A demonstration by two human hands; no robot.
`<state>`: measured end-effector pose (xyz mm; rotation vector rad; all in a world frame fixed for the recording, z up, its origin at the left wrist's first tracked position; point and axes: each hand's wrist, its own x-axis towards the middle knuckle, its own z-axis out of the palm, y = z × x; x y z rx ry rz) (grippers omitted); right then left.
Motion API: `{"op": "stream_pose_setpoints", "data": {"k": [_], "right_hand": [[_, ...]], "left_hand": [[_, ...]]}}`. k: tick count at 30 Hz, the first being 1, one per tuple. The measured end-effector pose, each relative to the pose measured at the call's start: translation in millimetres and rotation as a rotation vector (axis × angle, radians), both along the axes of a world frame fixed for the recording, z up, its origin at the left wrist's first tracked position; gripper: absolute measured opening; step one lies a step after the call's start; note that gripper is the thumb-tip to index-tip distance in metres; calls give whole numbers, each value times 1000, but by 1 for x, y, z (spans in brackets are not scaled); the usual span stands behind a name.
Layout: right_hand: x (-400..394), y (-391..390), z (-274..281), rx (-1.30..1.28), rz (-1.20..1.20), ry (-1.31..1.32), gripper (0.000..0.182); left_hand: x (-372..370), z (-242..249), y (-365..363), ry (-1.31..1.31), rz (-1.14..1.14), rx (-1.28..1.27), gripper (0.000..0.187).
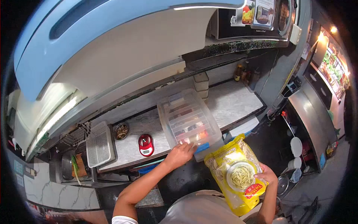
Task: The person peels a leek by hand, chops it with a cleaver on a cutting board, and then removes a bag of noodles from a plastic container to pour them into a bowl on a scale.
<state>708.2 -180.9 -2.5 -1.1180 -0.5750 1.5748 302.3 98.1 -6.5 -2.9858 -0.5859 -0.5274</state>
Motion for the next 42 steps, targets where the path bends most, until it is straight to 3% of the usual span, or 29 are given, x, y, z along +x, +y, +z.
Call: {"op": "stream_pose_setpoints", "data": {"k": [4,5,7,9,11,13,14,18,19,21,23,25,31,34,35,37,39,42], "right_hand": [[15,18,-18,-24,119,28,83],[24,22,-24,-18,155,19,83],[40,23,-34,1,220,-18,82],[46,19,-47,3,211,-80,81],[39,8,-46,-1,110,-1,85],[42,-7,-61,31,45,-12,86],[30,-8,-52,38,-20,85,85],[35,-17,-68,1,-49,70,88],[35,-15,-68,9,-60,25,88],[34,-13,-68,14,-69,-12,89],[11,-3,-22,14,-78,62,87],[23,-12,-44,16,-90,32,85],[36,-21,-59,30,-99,-71,85],[13,-6,-12,-7,-88,30,90],[11,-1,-8,21,-72,25,90],[12,13,-35,67,-25,-20,89],[-4,40,-33,100,20,56,85],[-46,102,-6,183,131,143,76]], "left_hand": [[22,53,7,-148,68,43,33],[33,46,-2,-150,66,39,33],[44,22,-33,-343,146,-398,32],[47,-3,-73,-139,475,-1169,29],[42,-68,-84,-710,548,-1985,33],[56,-72,-78,-1293,551,-2111,43],[56,-87,-67,-1452,406,-2135,56],[84,-92,-68,-1753,382,-2129,57],[88,-88,-67,-1763,381,-2113,57],[95,-81,-67,-1789,587,-2063,53],[96,-100,-65,-1770,584,-2016,50],[103,-90,-65,-1729,685,-1916,48],[88,-57,-66,-1777,647,-2033,30],[81,3,-51,-1999,522,-2044,19],[83,35,-56,-1999,365,-2011,17],[92,66,-55,-2059,322,-1868,21],[94,80,-43,-1976,272,-1743,20],[98,106,-41,-1880,240,-1756,20]]}}
